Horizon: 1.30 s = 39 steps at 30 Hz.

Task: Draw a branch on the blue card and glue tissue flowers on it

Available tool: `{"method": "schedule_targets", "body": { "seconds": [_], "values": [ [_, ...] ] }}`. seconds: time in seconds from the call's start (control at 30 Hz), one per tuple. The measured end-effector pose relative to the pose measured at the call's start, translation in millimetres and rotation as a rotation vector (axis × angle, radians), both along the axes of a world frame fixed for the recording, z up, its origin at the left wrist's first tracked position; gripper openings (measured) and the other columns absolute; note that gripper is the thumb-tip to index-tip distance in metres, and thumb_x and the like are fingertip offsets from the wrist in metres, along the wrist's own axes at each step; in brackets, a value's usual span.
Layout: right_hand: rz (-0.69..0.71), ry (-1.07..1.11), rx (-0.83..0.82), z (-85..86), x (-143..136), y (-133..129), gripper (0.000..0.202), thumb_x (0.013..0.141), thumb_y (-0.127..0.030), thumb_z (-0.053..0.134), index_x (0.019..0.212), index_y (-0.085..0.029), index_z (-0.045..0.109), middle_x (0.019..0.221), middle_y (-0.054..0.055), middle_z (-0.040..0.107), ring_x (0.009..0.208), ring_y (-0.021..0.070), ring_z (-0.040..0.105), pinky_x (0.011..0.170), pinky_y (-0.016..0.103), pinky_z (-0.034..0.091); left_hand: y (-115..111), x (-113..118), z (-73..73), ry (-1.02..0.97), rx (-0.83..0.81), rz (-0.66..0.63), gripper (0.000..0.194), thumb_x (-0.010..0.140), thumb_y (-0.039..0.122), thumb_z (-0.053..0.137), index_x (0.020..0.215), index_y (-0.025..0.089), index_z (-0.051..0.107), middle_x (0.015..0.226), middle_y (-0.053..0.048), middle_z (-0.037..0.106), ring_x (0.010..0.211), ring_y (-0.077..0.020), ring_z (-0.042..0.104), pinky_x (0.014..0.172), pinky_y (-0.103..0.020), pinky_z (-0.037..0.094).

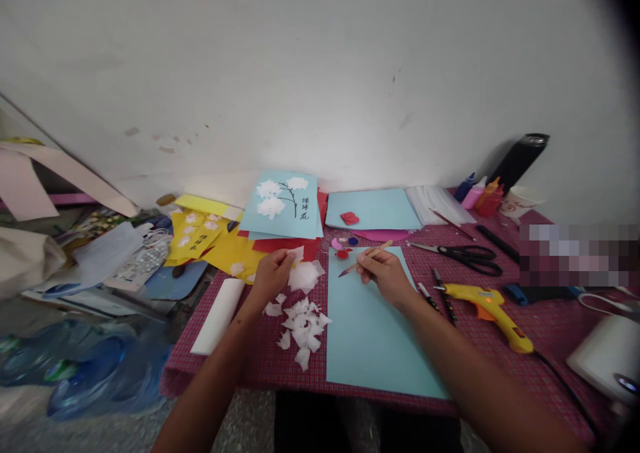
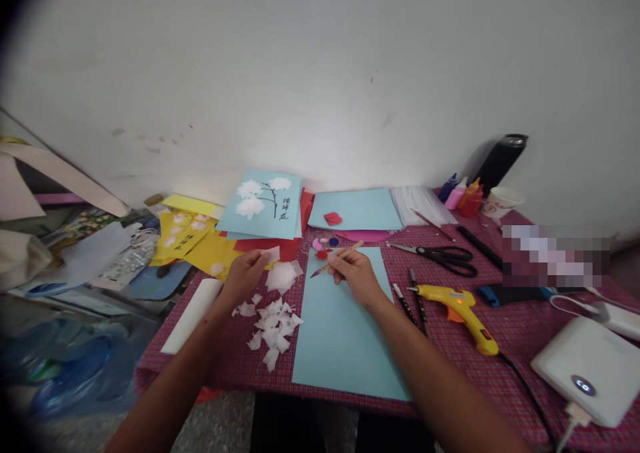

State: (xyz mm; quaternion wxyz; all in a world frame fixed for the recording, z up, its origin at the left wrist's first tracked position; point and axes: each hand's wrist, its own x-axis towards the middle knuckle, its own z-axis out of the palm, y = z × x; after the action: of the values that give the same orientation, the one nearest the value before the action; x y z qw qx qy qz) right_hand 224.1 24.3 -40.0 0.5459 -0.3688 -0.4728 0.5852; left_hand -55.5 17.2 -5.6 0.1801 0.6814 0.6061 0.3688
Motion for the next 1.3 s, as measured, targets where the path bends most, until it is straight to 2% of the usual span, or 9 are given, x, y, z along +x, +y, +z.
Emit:
{"method": "schedule_targets", "body": {
  "seconds": [0.1,0.2,0.3,0.43,0.67,0.93,1.1,1.3],
  "values": [
    [-0.013,0.023,0.005,0.0,0,1,0.026,0.079,-0.04,0.078,0.074,-0.017,0.066,0.065,0.0,0.067,0.046,0.0093,0.054,0.046,0.024,0.037,-6,11,6.2,-0.167,-0.055,-0.025,0.032,0.089,0.042,0.055,0.071,0.017,0.063,0.063,0.002,0.057,0.061,-0.0129,0.052,0.056,-0.023,0.036],
    [-0.034,0.068,0.007,1.7,0,1,0.026,0.08,-0.04,0.078,0.078,-0.018,0.065,0.066,-0.001,0.067,0.046,0.0096,0.054,0.045,0.024,0.037,-6,32,7.2,-0.454,-0.181,-0.102,0.027,0.085,0.041,0.062,0.078,0.016,0.067,0.068,-0.001,0.065,0.062,-0.0141,0.059,0.059,-0.023,0.044],
    [-0.047,0.115,0.014,4.9,1,1,0.026,0.081,-0.042,0.076,0.083,-0.02,0.064,0.068,-0.001,0.067,0.046,0.0099,0.054,0.045,0.024,0.038,-3,55,2.8,-0.741,-0.292,-0.16,0.027,0.08,0.041,0.069,0.084,0.014,0.07,0.074,-0.004,0.069,0.065,-0.0149,0.064,0.062,-0.025,0.051],
    [-0.058,0.144,0.031,8.2,0,0,0.027,0.082,-0.046,0.074,0.085,-0.022,0.063,0.071,-0.001,0.069,0.045,0.0101,0.053,0.046,0.025,0.038,0,78,-8.3,-0.938,-0.361,-0.161,0.033,0.073,0.041,0.078,0.089,0.013,0.071,0.078,-0.005,0.069,0.066,-0.0144,0.065,0.06,-0.025,0.052],
    [-0.018,0.071,0.04,8.1,-5,-2,0.026,0.082,-0.042,0.076,0.079,-0.018,0.067,0.072,0.002,0.07,0.046,0.009,0.05,0.045,0.026,0.033,-3,80,-23.0,-1.048,-0.429,-0.219,0.041,0.07,0.042,0.083,0.095,0.013,0.072,0.081,-0.006,0.071,0.069,-0.0155,0.068,0.061,-0.025,0.053],
    [-0.021,0.022,0.042,4.8,-5,0,0.028,0.082,-0.044,0.075,0.081,-0.018,0.066,0.071,0.001,0.069,0.045,0.0083,0.05,0.045,0.025,0.031,-7,79,-16.0,-1.057,-0.445,-0.249,0.039,0.069,0.041,0.084,0.094,0.012,0.075,0.082,-0.008,0.073,0.068,-0.0157,0.068,0.062,-0.026,0.052],
    [-0.009,0.008,0.021,3.6,-4,0,0.03,0.081,-0.047,0.074,0.081,-0.018,0.066,0.067,0.0,0.068,0.046,0.0094,0.05,0.045,0.025,0.033,-10,77,-12.2,-1.111,-0.51,-0.294,0.034,0.065,0.03,0.086,0.093,0.012,0.077,0.084,-0.011,0.076,0.067,-0.0156,0.067,0.064,-0.027,0.051],
    [-0.006,0.003,0.002,1.9,-4,1,0.031,0.08,-0.048,0.076,0.082,-0.018,0.067,0.073,0.002,0.07,0.046,0.0096,0.051,0.045,0.025,0.032,-9,72,-16.5,-1.164,-0.549,-0.36,0.033,0.062,0.021,0.082,0.094,0.013,0.077,0.085,-0.011,0.077,0.07,-0.0172,0.069,0.067,-0.029,0.052]
  ]
}}
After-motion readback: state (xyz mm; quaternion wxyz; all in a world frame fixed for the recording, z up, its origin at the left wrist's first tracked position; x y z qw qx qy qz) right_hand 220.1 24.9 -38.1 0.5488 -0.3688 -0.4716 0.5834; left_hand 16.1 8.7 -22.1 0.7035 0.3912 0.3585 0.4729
